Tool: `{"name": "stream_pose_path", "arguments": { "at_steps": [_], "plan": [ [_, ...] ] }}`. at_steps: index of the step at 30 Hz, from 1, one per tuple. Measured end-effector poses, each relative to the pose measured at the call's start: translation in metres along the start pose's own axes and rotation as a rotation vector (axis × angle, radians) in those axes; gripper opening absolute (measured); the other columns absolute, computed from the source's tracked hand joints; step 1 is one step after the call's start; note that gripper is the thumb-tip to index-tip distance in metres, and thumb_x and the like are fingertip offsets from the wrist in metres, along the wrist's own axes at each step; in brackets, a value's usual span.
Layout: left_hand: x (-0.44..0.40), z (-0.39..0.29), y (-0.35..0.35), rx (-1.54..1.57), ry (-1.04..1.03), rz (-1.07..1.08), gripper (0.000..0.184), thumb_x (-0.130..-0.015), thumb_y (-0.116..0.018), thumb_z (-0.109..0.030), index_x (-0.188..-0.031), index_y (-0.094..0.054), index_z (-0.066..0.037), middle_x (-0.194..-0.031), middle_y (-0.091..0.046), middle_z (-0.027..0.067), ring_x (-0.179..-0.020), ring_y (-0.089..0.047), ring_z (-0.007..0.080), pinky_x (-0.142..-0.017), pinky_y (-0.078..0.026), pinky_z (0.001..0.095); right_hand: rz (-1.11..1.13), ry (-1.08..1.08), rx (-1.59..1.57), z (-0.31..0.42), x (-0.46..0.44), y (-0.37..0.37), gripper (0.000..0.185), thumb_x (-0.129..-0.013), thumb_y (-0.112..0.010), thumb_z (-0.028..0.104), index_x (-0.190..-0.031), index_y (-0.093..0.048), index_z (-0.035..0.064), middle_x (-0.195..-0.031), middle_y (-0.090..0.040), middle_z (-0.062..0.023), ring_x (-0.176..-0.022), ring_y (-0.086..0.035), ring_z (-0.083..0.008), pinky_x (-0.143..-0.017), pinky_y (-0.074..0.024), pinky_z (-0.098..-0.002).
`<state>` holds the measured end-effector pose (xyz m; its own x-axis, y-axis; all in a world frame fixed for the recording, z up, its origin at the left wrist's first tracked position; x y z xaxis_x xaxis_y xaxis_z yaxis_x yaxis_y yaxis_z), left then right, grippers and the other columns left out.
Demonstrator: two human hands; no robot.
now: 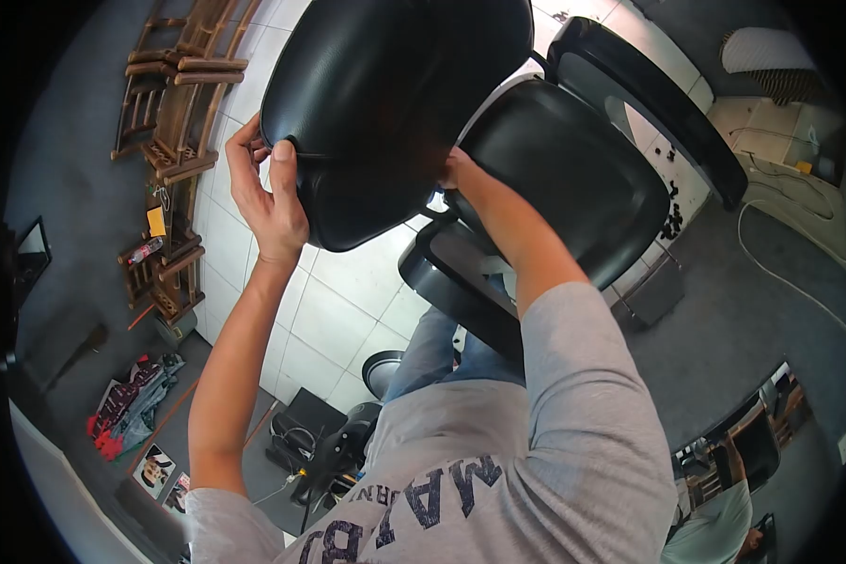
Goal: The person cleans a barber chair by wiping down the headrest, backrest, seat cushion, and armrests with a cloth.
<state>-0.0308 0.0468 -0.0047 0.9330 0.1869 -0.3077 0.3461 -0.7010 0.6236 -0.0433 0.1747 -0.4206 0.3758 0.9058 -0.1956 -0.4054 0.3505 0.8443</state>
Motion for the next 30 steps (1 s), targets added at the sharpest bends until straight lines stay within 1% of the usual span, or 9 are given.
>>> {"name": "stream_pose_path", "arguments": {
  "at_steps": [5, 9, 11, 14, 15, 19, 22, 26, 30],
  "plan": [
    [0.000, -0.001, 0.000, -0.009, 0.030, 0.004, 0.052, -0.102, -0.061, -0.035, -0.133, -0.057, 0.007, -0.114, -0.063, 0.0161, -0.108, -0.059, 0.0220, -0.101, -0.045, 0.0377, 0.084, -0.023, -0.104, 0.006, 0.048, 0.070, 0.030, -0.092, -0.061, 0.014, -0.122, -0.068, 0.0092, -0.130, -0.069, -0.0128, -0.133, -0.058, -0.0306, -0.124, -0.0345, -0.0503],
    [-0.001, -0.004, 0.000, -0.014, 0.043, 0.008, 0.053, -0.102, -0.061, -0.038, -0.133, -0.058, 0.006, -0.117, -0.064, 0.0171, -0.109, -0.060, 0.0234, -0.100, -0.047, 0.0383, -0.052, -0.526, -0.273, 0.014, 0.115, 0.134, 0.038, -0.093, -0.064, 0.005, -0.131, -0.066, 0.0047, -0.113, -0.073, -0.0166, -0.112, -0.071, -0.0253, -0.112, -0.0481, -0.0438],
    [-0.002, -0.004, 0.000, -0.025, 0.027, -0.004, 0.056, -0.101, -0.062, -0.043, -0.131, -0.059, 0.004, -0.120, -0.066, 0.0187, -0.108, -0.064, 0.0254, -0.098, -0.051, 0.0391, -0.524, -0.957, -0.550, 0.022, 0.149, 0.187, 0.026, -0.092, -0.065, 0.009, -0.117, -0.066, 0.0019, -0.100, -0.072, -0.0209, -0.093, -0.073, -0.0373, -0.090, -0.0567, -0.0429],
    [-0.001, -0.003, 0.001, -0.034, 0.025, 0.007, 0.054, -0.101, -0.061, -0.040, -0.132, -0.059, 0.004, -0.120, -0.066, 0.0186, -0.110, -0.064, 0.0260, -0.099, -0.050, 0.0397, -1.005, -1.112, -0.110, 0.011, 0.219, 0.274, 0.040, -0.092, -0.064, 0.008, -0.132, -0.066, 0.0036, -0.099, -0.073, -0.0183, -0.077, -0.069, -0.0284, -0.072, -0.0542, -0.0370],
    [-0.001, -0.004, 0.001, -0.031, 0.020, 0.007, 0.053, -0.102, -0.061, -0.039, -0.132, -0.059, 0.004, -0.121, -0.066, 0.0186, -0.110, -0.064, 0.0261, -0.099, -0.050, 0.0399, -1.208, -1.107, 0.175, 0.018, 0.231, 0.311, 0.043, -0.093, -0.065, 0.011, -0.135, -0.067, 0.0062, -0.111, -0.073, -0.0156, -0.089, -0.069, -0.0308, -0.077, -0.0537, -0.0396],
    [-0.001, -0.004, 0.001, -0.043, 0.027, 0.019, 0.051, -0.102, -0.061, -0.037, -0.133, -0.058, 0.004, -0.121, -0.066, 0.0189, -0.110, -0.064, 0.0265, -0.099, -0.051, 0.0400, -1.109, -1.269, 0.993, -0.010, 0.300, 0.389, 0.041, -0.090, -0.067, 0.018, -0.130, -0.072, 0.0136, -0.120, -0.069, -0.0133, -0.104, -0.063, -0.0374, -0.087, -0.0494, -0.0500],
    [0.001, -0.003, 0.002, -0.038, 0.012, 0.024, 0.051, -0.103, -0.060, -0.036, -0.133, -0.058, 0.005, -0.121, -0.066, 0.0195, -0.109, -0.064, 0.0269, -0.099, -0.051, 0.0396, -0.857, -1.543, 0.646, -0.077, 0.300, 0.365, 0.033, -0.083, -0.071, 0.021, -0.115, -0.075, 0.0133, -0.120, -0.072, -0.0137, -0.110, -0.065, -0.0420, -0.094, -0.0488, -0.0552],
    [-0.002, -0.003, 0.000, 0.000, -0.002, 0.025, 0.051, -0.104, -0.059, -0.035, -0.133, -0.057, 0.006, -0.119, -0.063, 0.0184, -0.109, -0.061, 0.0245, -0.099, -0.048, 0.0386, -0.938, -1.263, 0.822, -0.099, 0.180, 0.304, 0.036, -0.085, -0.070, 0.020, -0.119, -0.072, 0.0093, -0.145, -0.063, -0.0113, -0.143, -0.046, -0.0443, -0.119, -0.0300, -0.0636],
    [-0.001, -0.004, 0.000, 0.025, 0.011, 0.033, 0.050, -0.105, -0.058, -0.034, -0.133, -0.057, 0.006, -0.119, -0.062, 0.0171, -0.109, -0.059, 0.0229, -0.099, -0.046, 0.0376, -0.816, -1.060, 0.648, -0.095, 0.102, 0.291, 0.040, -0.090, -0.068, 0.026, -0.125, -0.073, 0.0084, -0.145, -0.064, -0.0123, -0.142, -0.048, -0.0403, -0.121, -0.0293, -0.0597]
  ]
}}
Point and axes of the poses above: each hand's wrist, its own x-axis away from the middle knuckle, its own y-axis out of the back of the hand, z = x × y, the point moved 2 cm from there along -x, towards the middle knuckle
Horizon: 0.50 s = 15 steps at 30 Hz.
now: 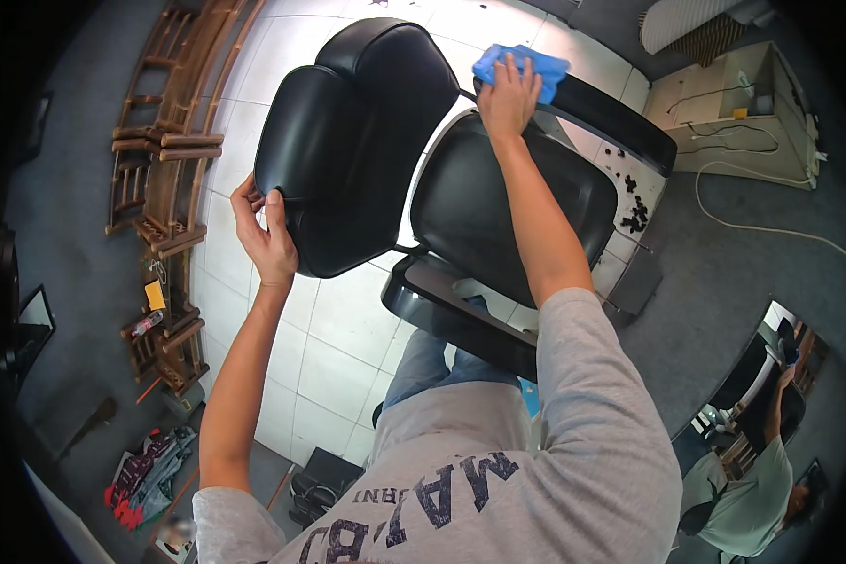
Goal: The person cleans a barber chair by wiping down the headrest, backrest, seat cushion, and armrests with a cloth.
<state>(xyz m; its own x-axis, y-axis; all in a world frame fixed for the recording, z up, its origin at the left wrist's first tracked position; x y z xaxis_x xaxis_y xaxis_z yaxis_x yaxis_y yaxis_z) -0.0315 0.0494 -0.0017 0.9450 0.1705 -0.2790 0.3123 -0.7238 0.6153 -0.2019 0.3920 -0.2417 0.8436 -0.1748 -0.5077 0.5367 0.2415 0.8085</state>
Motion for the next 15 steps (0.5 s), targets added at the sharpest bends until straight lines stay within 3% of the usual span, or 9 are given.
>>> {"name": "stream_pose_path", "arguments": {
  "at_steps": [4, 5, 7, 8, 10, 11, 12, 14, 15],
  "plan": [
    [0.000, -0.003, -0.001, -0.006, -0.009, -0.027, 0.048, -0.106, -0.056, -0.034, -0.134, -0.057, 0.005, -0.116, -0.064, 0.0159, -0.106, -0.060, 0.0227, -0.098, -0.046, 0.0373, 0.281, -0.343, -0.470, -0.017, -0.030, -0.015, 0.041, -0.098, -0.063, 0.032, -0.126, -0.072, 0.0042, -0.138, -0.068, -0.0203, -0.128, -0.061, -0.0424, -0.119, -0.0367, -0.0514],
    [-0.001, -0.002, 0.000, -0.010, -0.010, -0.032, 0.049, -0.106, -0.056, -0.035, -0.134, -0.057, 0.005, -0.116, -0.064, 0.0161, -0.105, -0.060, 0.0229, -0.098, -0.047, 0.0374, 0.293, -0.630, -0.712, -0.015, -0.043, 0.004, 0.045, -0.104, -0.059, 0.038, -0.126, -0.071, 0.0011, -0.129, -0.071, -0.0212, -0.116, -0.068, -0.0387, -0.108, -0.0478, -0.0442],
    [0.001, -0.003, 0.001, -0.015, -0.008, -0.029, 0.049, -0.107, -0.054, -0.036, -0.133, -0.057, 0.005, -0.115, -0.065, 0.0166, -0.105, -0.061, 0.0232, -0.098, -0.047, 0.0377, -0.005, -0.704, -1.207, 0.004, -0.071, 0.040, 0.050, -0.106, -0.058, 0.044, -0.127, -0.070, 0.0004, -0.118, -0.075, -0.0173, -0.107, -0.070, -0.0290, -0.096, -0.0532, -0.0396],
    [0.002, -0.003, 0.001, -0.018, 0.001, -0.026, 0.049, -0.107, -0.053, -0.036, -0.133, -0.057, 0.005, -0.116, -0.065, 0.0169, -0.105, -0.061, 0.0235, -0.098, -0.047, 0.0378, 0.016, -0.648, -1.228, 0.011, -0.082, 0.042, 0.052, -0.107, -0.057, 0.046, -0.130, -0.068, 0.0007, -0.110, -0.075, -0.0135, -0.101, -0.068, -0.0200, -0.093, -0.0522, -0.0370],
    [0.001, -0.001, 0.001, -0.029, 0.009, -0.019, 0.050, -0.108, -0.051, -0.037, -0.133, -0.057, 0.005, -0.116, -0.065, 0.0175, -0.106, -0.061, 0.0239, -0.098, -0.047, 0.0380, 0.290, -0.597, -1.276, 0.054, -0.095, 0.061, 0.056, -0.107, -0.055, 0.051, -0.128, -0.067, 0.0001, -0.108, -0.075, -0.0143, -0.100, -0.068, -0.0252, -0.093, -0.0518, -0.0395],
    [0.000, 0.000, 0.002, -0.025, -0.002, -0.024, 0.047, -0.107, -0.052, -0.034, -0.133, -0.058, 0.005, -0.116, -0.065, 0.0177, -0.105, -0.062, 0.0241, -0.097, -0.048, 0.0379, 0.407, -0.431, -0.961, 0.074, -0.096, 0.055, 0.055, -0.107, -0.054, 0.053, -0.127, -0.066, 0.0025, -0.110, -0.075, -0.0172, -0.104, -0.070, -0.0332, -0.095, -0.0515, -0.0435],
    [0.000, 0.001, 0.002, -0.021, -0.011, -0.026, 0.045, -0.106, -0.053, -0.031, -0.132, -0.059, 0.005, -0.116, -0.065, 0.0179, -0.104, -0.063, 0.0244, -0.096, -0.050, 0.0379, 0.209, -0.241, -0.918, 0.101, -0.079, 0.038, 0.045, -0.108, -0.055, 0.043, -0.132, -0.062, 0.0053, -0.117, -0.073, -0.0225, -0.114, -0.068, -0.0418, -0.098, -0.0503, -0.0474],
    [0.002, 0.002, 0.001, -0.017, -0.006, -0.022, 0.044, -0.106, -0.053, -0.031, -0.132, -0.059, 0.005, -0.117, -0.066, 0.0183, -0.104, -0.063, 0.0246, -0.096, -0.050, 0.0380, 0.008, -0.208, -1.043, 0.124, -0.042, 0.056, 0.040, -0.106, -0.054, 0.019, -0.144, -0.054, 0.0053, -0.127, -0.067, -0.0285, -0.120, -0.064, -0.0485, -0.100, -0.0501, -0.0484],
    [0.003, 0.000, 0.001, -0.018, 0.001, -0.019, 0.046, -0.107, -0.051, -0.034, -0.132, -0.058, 0.005, -0.117, -0.066, 0.0186, -0.106, -0.063, 0.0247, -0.097, -0.049, 0.0382, -0.004, -0.362, -1.047, 0.124, -0.015, 0.043, 0.041, -0.106, -0.053, 0.015, -0.146, -0.052, 0.0051, -0.128, -0.068, -0.0273, -0.119, -0.065, -0.0476, -0.099, -0.0509, -0.0471]
  ]
}}
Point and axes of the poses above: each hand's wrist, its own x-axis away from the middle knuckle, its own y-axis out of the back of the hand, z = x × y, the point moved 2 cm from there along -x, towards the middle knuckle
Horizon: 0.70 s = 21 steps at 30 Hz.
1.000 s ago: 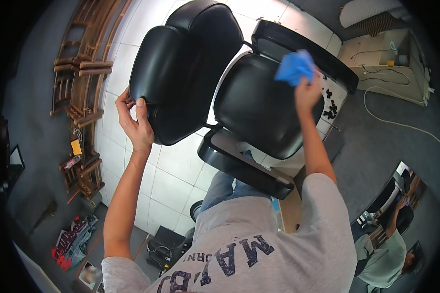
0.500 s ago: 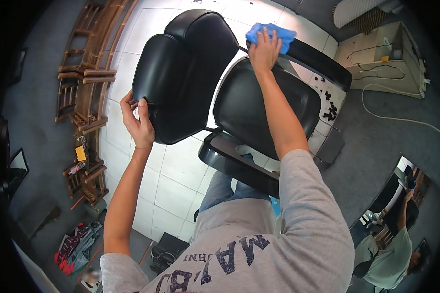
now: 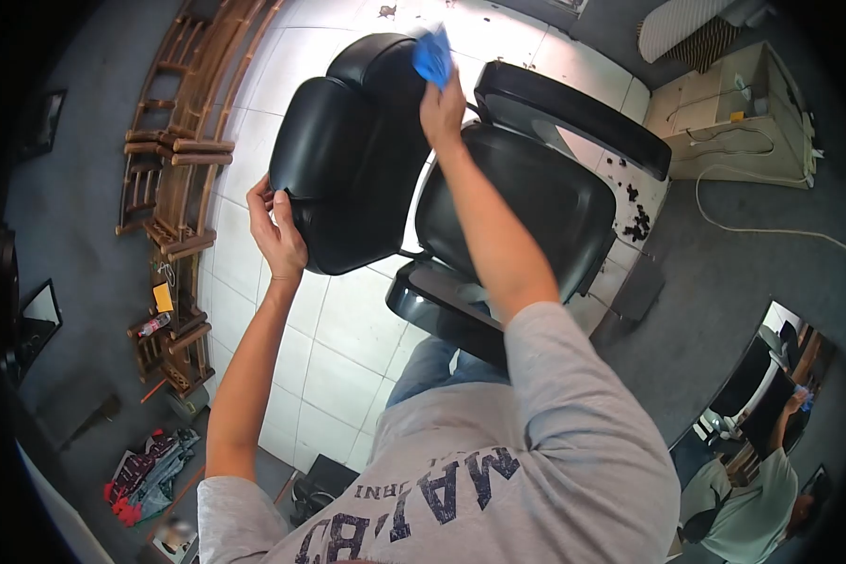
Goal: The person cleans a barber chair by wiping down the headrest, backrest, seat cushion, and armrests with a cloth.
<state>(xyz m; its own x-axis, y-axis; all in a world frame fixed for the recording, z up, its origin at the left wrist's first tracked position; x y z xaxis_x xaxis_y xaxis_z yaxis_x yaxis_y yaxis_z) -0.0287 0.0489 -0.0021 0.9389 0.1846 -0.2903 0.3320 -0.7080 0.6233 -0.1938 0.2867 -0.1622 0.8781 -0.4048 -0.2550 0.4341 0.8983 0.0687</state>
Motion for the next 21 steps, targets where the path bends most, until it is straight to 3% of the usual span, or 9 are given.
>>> {"name": "stream_pose_path", "arguments": {
  "at_steps": [2, 3, 5, 7, 10, 14, 16, 19, 21],
  "plan": [
    [0.000, -0.001, 0.002, -0.008, 0.000, 0.002, 0.048, -0.108, -0.050, -0.036, -0.132, -0.058, 0.005, -0.118, -0.066, 0.0191, -0.107, -0.062, 0.0250, -0.099, -0.048, 0.0386, -0.146, -0.232, 0.120, -0.048, 0.069, -0.004, 0.049, -0.106, -0.053, 0.014, -0.154, -0.046, 0.0043, -0.123, -0.071, -0.0267, -0.113, -0.069, -0.0457, -0.095, -0.0527, -0.0476],
    [0.000, 0.000, 0.002, -0.012, -0.004, 0.004, 0.048, -0.108, -0.050, -0.036, -0.132, -0.058, 0.005, -0.118, -0.066, 0.0192, -0.107, -0.062, 0.0253, -0.099, -0.048, 0.0387, 0.028, -0.689, 0.107, -0.042, 0.099, 0.010, 0.052, -0.107, -0.054, 0.018, -0.157, -0.045, 0.0085, -0.121, -0.072, -0.0267, -0.111, -0.070, -0.0453, -0.092, -0.0537, -0.0479],
    [-0.002, -0.001, 0.001, -0.018, -0.004, 0.000, 0.048, -0.107, -0.050, -0.035, -0.132, -0.058, 0.005, -0.119, -0.066, 0.0194, -0.107, -0.063, 0.0258, -0.100, -0.048, 0.0393, 0.236, -0.661, 0.139, -0.130, 0.178, 0.017, 0.049, -0.107, -0.054, 0.028, -0.154, -0.052, 0.0146, -0.127, -0.071, -0.0234, -0.121, -0.068, -0.0395, -0.099, -0.0507, -0.0442],
    [0.000, -0.004, 0.002, -0.005, 0.012, 0.009, 0.048, -0.107, -0.050, -0.035, -0.133, -0.058, 0.005, -0.119, -0.066, 0.0190, -0.107, -0.063, 0.0257, -0.100, -0.048, 0.0393, 0.330, -0.954, 0.097, -0.143, 0.236, 0.038, 0.047, -0.109, -0.054, 0.030, -0.152, -0.054, 0.0114, -0.131, -0.070, -0.0183, -0.120, -0.067, -0.0292, -0.104, -0.0490, -0.0407],
    [-0.001, -0.004, 0.002, 0.003, -0.005, -0.005, 0.045, -0.106, -0.051, -0.031, -0.132, -0.059, 0.005, -0.117, -0.066, 0.0181, -0.104, -0.064, 0.0250, -0.097, -0.050, 0.0382, -0.190, -0.984, -0.289, -0.155, 0.241, 0.042, 0.045, -0.110, -0.051, 0.028, -0.149, -0.056, 0.0044, -0.134, -0.068, -0.0135, -0.119, -0.065, -0.0247, -0.104, -0.0490, -0.0396],
    [-0.004, -0.006, 0.003, 0.012, -0.031, -0.023, 0.041, -0.105, -0.054, -0.024, -0.131, -0.060, 0.006, -0.113, -0.065, 0.0179, -0.099, -0.065, 0.0253, -0.092, -0.052, 0.0372, -0.189, -0.721, -0.354, -0.122, 0.099, 0.032, 0.044, -0.111, -0.049, 0.028, -0.148, -0.053, 0.0031, -0.139, -0.063, -0.0118, -0.124, -0.061, -0.0237, -0.104, -0.0484, -0.0376],
    [-0.003, -0.006, 0.002, 0.001, -0.031, -0.024, 0.040, -0.105, -0.054, -0.024, -0.131, -0.060, 0.007, -0.112, -0.066, 0.0180, -0.099, -0.065, 0.0256, -0.092, -0.052, 0.0374, -0.111, -0.657, -0.274, -0.099, 0.035, 0.020, 0.045, -0.110, -0.050, 0.028, -0.149, -0.051, 0.0054, -0.137, -0.065, -0.0182, -0.122, -0.065, -0.0311, -0.104, -0.0491, -0.0420],
    [-0.004, -0.009, 0.002, -0.002, -0.048, -0.026, 0.040, -0.105, -0.054, -0.024, -0.131, -0.060, 0.007, -0.112, -0.066, 0.0184, -0.099, -0.066, 0.0258, -0.092, -0.052, 0.0377, -0.056, -0.540, 0.283, -0.071, 0.041, -0.004, 0.049, -0.108, -0.049, 0.024, -0.153, -0.045, 0.0068, -0.139, -0.062, -0.0295, -0.122, -0.062, -0.0492, -0.105, -0.0470, -0.0525],
    [-0.005, -0.008, 0.001, 0.002, -0.049, -0.032, 0.040, -0.105, -0.054, -0.023, -0.130, -0.060, 0.007, -0.113, -0.066, 0.0187, -0.099, -0.066, 0.0259, -0.092, -0.052, 0.0377, -0.183, -0.515, 0.178, -0.089, 0.077, -0.021, 0.050, -0.109, -0.048, 0.024, -0.157, -0.043, 0.0105, -0.145, -0.060, -0.0254, -0.131, -0.058, -0.0459, -0.109, -0.0446, -0.0482]
  ]
}}
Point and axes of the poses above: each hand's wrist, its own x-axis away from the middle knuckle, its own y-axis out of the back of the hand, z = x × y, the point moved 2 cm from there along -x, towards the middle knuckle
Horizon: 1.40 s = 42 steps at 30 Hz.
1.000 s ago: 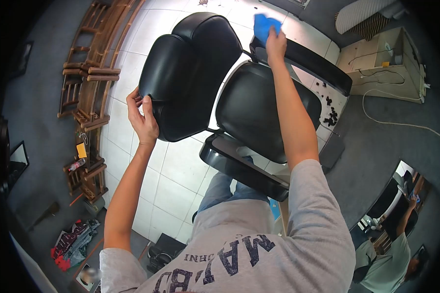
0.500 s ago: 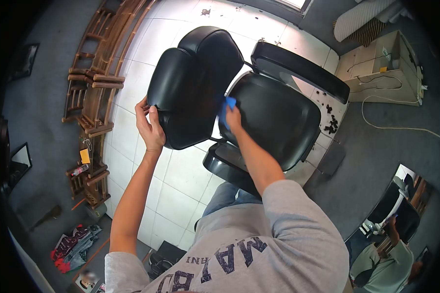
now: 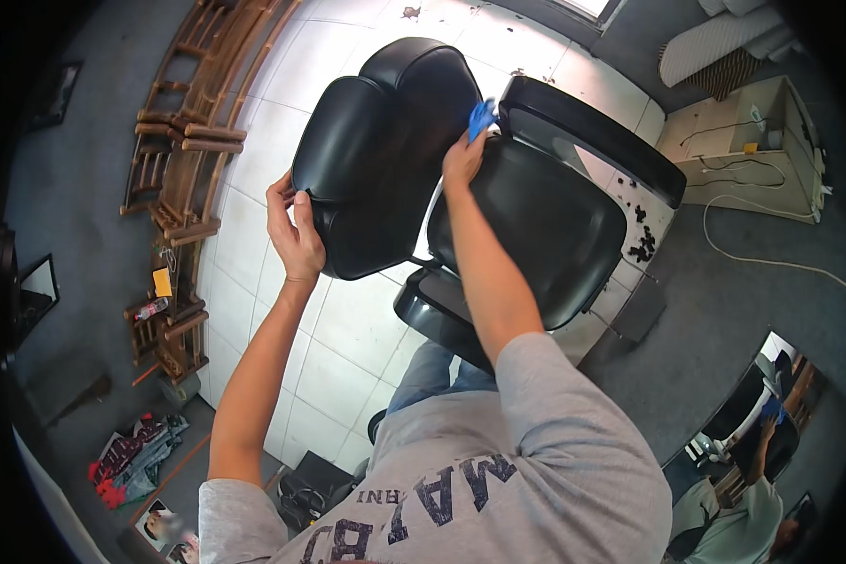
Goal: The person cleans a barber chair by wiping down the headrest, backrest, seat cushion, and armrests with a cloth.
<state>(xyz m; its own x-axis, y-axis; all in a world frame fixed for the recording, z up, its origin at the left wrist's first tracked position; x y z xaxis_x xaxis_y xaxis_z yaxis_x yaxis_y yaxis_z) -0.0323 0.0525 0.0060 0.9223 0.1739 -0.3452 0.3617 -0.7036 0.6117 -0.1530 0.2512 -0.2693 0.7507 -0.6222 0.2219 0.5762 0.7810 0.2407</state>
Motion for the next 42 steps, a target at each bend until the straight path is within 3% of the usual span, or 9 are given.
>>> {"name": "stream_pose_path", "arguments": {
  "at_steps": [8, 11, 15, 18, 22, 29, 36, 39, 42],
  "plan": [
    [0.002, 0.005, -0.002, 0.002, 0.020, 0.007, 0.044, -0.107, -0.050, -0.031, -0.131, -0.059, 0.005, -0.117, -0.067, 0.0190, -0.104, -0.065, 0.0263, -0.097, -0.050, 0.0391, 0.583, -0.405, 0.221, -0.048, 0.158, 0.075, 0.045, -0.108, -0.047, 0.024, -0.151, -0.049, 0.0086, -0.125, -0.071, -0.0234, -0.115, -0.068, -0.0445, -0.101, -0.0519, -0.0480],
    [0.004, 0.006, 0.001, -0.014, 0.004, 0.006, 0.041, -0.106, -0.051, -0.027, -0.130, -0.060, 0.005, -0.116, -0.067, 0.0186, -0.101, -0.065, 0.0262, -0.094, -0.051, 0.0384, 0.825, -0.747, -0.236, -0.135, 0.120, 0.073, 0.044, -0.108, -0.048, 0.025, -0.149, -0.053, 0.0100, -0.122, -0.072, -0.0149, -0.110, -0.070, -0.0338, -0.098, -0.0535, -0.0473],
    [0.005, 0.006, 0.000, -0.041, 0.022, 0.024, 0.046, -0.109, -0.048, -0.035, -0.132, -0.059, 0.004, -0.117, -0.068, 0.0188, -0.105, -0.065, 0.0265, -0.098, -0.050, 0.0404, 0.333, -0.285, -0.402, -0.043, 0.023, 0.073, 0.042, -0.111, -0.047, 0.026, -0.150, -0.053, 0.0117, -0.138, -0.062, -0.0114, -0.123, -0.062, -0.0254, -0.108, -0.0465, -0.0427],
    [0.003, 0.009, -0.001, -0.019, 0.025, 0.024, 0.046, -0.109, -0.048, -0.034, -0.131, -0.059, 0.004, -0.117, -0.068, 0.0188, -0.105, -0.065, 0.0264, -0.097, -0.050, 0.0399, 0.344, -0.257, -0.385, 0.020, -0.004, 0.058, 0.048, -0.110, -0.050, 0.027, -0.156, -0.049, 0.0104, -0.142, -0.062, -0.0130, -0.131, -0.059, -0.0265, -0.111, -0.0435, -0.0404],
    [0.003, 0.008, -0.001, -0.009, 0.022, 0.014, 0.045, -0.109, -0.048, -0.033, -0.130, -0.060, 0.005, -0.117, -0.068, 0.0190, -0.104, -0.065, 0.0261, -0.096, -0.050, 0.0384, 0.132, 0.098, -0.225, -0.032, 0.089, 0.005, 0.054, -0.111, -0.046, 0.018, -0.163, -0.034, 0.0095, -0.157, -0.052, -0.0192, -0.146, -0.049, -0.0354, -0.118, -0.0372, -0.0378],
    [0.004, 0.003, 0.000, 0.019, 0.004, -0.014, 0.039, -0.107, -0.052, -0.025, -0.131, -0.062, 0.004, -0.113, -0.069, 0.0176, -0.097, -0.067, 0.0245, -0.090, -0.052, 0.0371, 0.681, -0.792, -0.099, -0.047, 0.181, 0.116, 0.045, -0.109, -0.050, 0.025, -0.153, -0.052, 0.0146, -0.138, -0.067, -0.0113, -0.123, -0.066, -0.0282, -0.105, -0.0499, -0.0423],
    [0.003, 0.005, 0.000, 0.014, -0.018, -0.050, 0.037, -0.108, -0.049, -0.023, -0.130, -0.063, 0.004, -0.111, -0.071, 0.0195, -0.098, -0.069, 0.0282, -0.090, -0.053, 0.0386, 0.322, 0.081, -0.319, 0.099, 0.026, 0.085, 0.049, -0.110, -0.054, 0.031, -0.148, -0.052, -0.0012, -0.126, -0.070, -0.0196, -0.109, -0.069, -0.0343, -0.097, -0.0513, -0.0418],
    [0.003, 0.003, 0.000, 0.028, -0.023, -0.062, 0.039, -0.109, -0.046, -0.023, -0.130, -0.063, 0.004, -0.113, -0.071, 0.0208, -0.101, -0.069, 0.0311, -0.092, -0.053, 0.0397, 0.222, 0.205, -0.136, 0.141, 0.073, 0.054, 0.050, -0.109, -0.054, 0.023, -0.147, -0.047, -0.0088, -0.120, -0.068, -0.0320, -0.108, -0.068, -0.0470, -0.095, -0.0511, -0.0446],
    [0.003, 0.008, -0.001, 0.034, -0.033, -0.073, 0.040, -0.109, -0.044, -0.024, -0.129, -0.064, 0.005, -0.114, -0.071, 0.0216, -0.102, -0.069, 0.0331, -0.093, -0.052, 0.0401, 0.238, 0.432, -0.197, 0.107, 0.159, 0.045, 0.050, -0.104, -0.054, 0.006, -0.151, -0.042, -0.0095, -0.145, -0.054, -0.0355, -0.132, -0.055, -0.0513, -0.113, -0.0432, -0.0497]
  ]
}}
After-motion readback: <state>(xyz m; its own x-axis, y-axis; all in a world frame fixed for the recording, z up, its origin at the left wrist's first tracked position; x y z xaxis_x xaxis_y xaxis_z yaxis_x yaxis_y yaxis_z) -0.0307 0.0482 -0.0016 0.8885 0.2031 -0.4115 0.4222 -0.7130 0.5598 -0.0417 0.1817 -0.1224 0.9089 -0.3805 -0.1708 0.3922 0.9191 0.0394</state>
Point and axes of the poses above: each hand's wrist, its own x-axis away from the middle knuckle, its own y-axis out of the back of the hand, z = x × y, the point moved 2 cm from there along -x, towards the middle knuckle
